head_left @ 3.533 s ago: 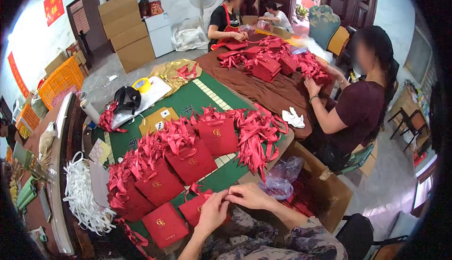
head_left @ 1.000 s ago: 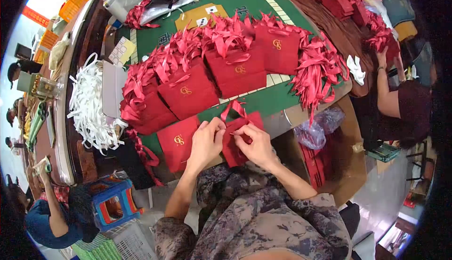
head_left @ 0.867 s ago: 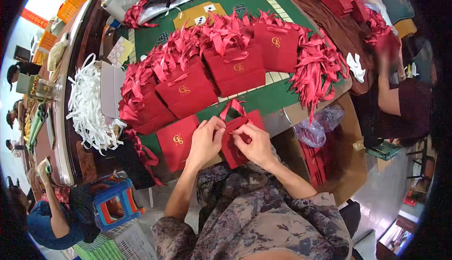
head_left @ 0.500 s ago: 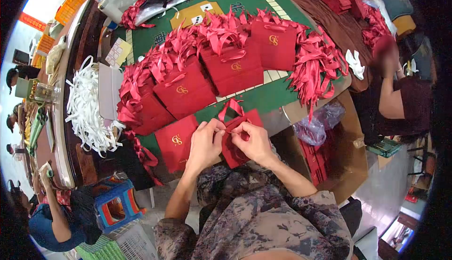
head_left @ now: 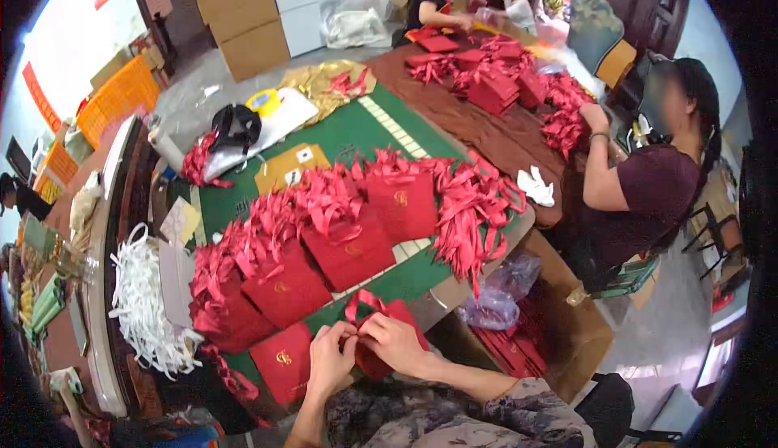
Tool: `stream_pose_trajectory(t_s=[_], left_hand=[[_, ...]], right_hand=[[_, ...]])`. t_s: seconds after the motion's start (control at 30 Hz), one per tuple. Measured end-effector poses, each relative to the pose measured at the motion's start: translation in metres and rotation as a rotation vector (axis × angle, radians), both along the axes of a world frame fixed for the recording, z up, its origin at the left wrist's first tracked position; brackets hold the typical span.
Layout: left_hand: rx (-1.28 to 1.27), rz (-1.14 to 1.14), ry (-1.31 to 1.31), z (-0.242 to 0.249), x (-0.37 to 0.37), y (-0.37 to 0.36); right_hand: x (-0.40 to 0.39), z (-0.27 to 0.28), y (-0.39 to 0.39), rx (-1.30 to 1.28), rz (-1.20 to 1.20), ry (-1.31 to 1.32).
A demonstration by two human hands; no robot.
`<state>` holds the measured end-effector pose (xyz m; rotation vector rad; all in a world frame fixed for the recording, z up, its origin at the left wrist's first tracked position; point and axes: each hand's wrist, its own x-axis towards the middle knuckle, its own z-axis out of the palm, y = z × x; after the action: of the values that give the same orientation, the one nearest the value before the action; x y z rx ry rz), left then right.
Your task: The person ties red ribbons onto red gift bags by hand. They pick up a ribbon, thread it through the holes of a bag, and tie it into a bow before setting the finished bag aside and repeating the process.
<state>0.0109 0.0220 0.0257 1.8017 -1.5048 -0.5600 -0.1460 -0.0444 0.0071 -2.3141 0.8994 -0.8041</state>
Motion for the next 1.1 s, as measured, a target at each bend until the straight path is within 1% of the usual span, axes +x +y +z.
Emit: stream_pose_trajectory(t_s=[0.07,0.1,0.13,0.2,0.23,0.27,0.33,0.37,0.4,0.47,0.5,0.53,0.6,0.73,0.8,0.87,0.9,0.97,1.0,1.07,1.1], left_hand=[[-0.003,0.006,0.018,0.005,-0.003,-0.001],[0.017,0.019,0.039,0.006,-0.005,-0.002],[0.002,0.014,0.038,0.005,-0.004,-0.001],[-0.006,0.000,0.017,0.004,-0.004,-0.001],[0.039,0.012,0.010,0.008,-0.007,-0.001],[0.029,0.008,0.009,0.007,-0.009,-0.001],[-0.065,-0.009,-0.006,0.001,-0.014,0.003],[-0.130,-0.010,-0.047,-0.007,-0.014,0.004],[-0.138,-0.018,-0.047,-0.010,-0.015,0.004],[-0.313,-0.017,-0.110,-0.014,-0.017,0.003],[-0.317,-0.023,-0.110,-0.014,-0.018,0.003],[-0.319,-0.033,-0.127,-0.013,-0.019,0.004],[-0.324,-0.051,-0.164,-0.010,-0.020,0.005],[-0.338,-0.078,-0.234,-0.007,-0.023,0.007],[-0.268,-0.052,-0.176,-0.001,-0.027,0.007],[-0.277,-0.053,-0.160,0.000,-0.027,0.003],[-0.288,-0.049,-0.145,-0.001,-0.026,0.001],[-0.252,-0.039,-0.099,-0.005,-0.024,0.000],[-0.216,-0.028,-0.055,-0.006,-0.022,0.000],[-0.183,-0.015,-0.017,-0.007,-0.022,0.001],[-0.121,-0.015,0.051,-0.007,-0.023,0.004]], right_hand=[[-0.002,0.008,-0.007,0.073,0.045,-0.047],[-0.006,0.020,-0.012,0.150,0.093,0.018],[-0.008,0.021,-0.016,0.135,0.088,0.017],[-0.012,0.021,-0.025,0.210,0.185,0.026],[-0.014,0.022,-0.031,0.207,0.235,0.086],[-0.014,0.020,-0.037,0.197,0.230,0.086],[-0.013,0.012,-0.050,0.178,0.329,0.167],[-0.012,0.009,-0.055,0.183,0.361,0.131],[-0.011,0.011,-0.062,0.175,0.352,0.131],[-0.010,0.015,-0.076,0.275,0.529,0.230],[-0.010,0.018,-0.081,0.298,0.575,0.184],[-0.010,0.021,-0.085,0.295,0.570,0.183],[-0.009,0.029,-0.090,0.347,0.648,0.228],[-0.008,0.021,-0.087,0.327,0.620,0.309],[-0.011,0.018,-0.090,0.378,0.621,0.265],[-0.011,0.015,-0.090,0.475,0.590,0.172],[-0.010,0.013,-0.088,0.478,0.587,0.170],[-0.008,0.006,-0.079,0.519,0.383,0.144],[-0.006,0.000,-0.074,0.522,0.379,0.145],[-0.001,-0.014,-0.069,0.482,0.187,-0.020],[0.001,-0.014,-0.072,0.500,0.139,-0.039]])
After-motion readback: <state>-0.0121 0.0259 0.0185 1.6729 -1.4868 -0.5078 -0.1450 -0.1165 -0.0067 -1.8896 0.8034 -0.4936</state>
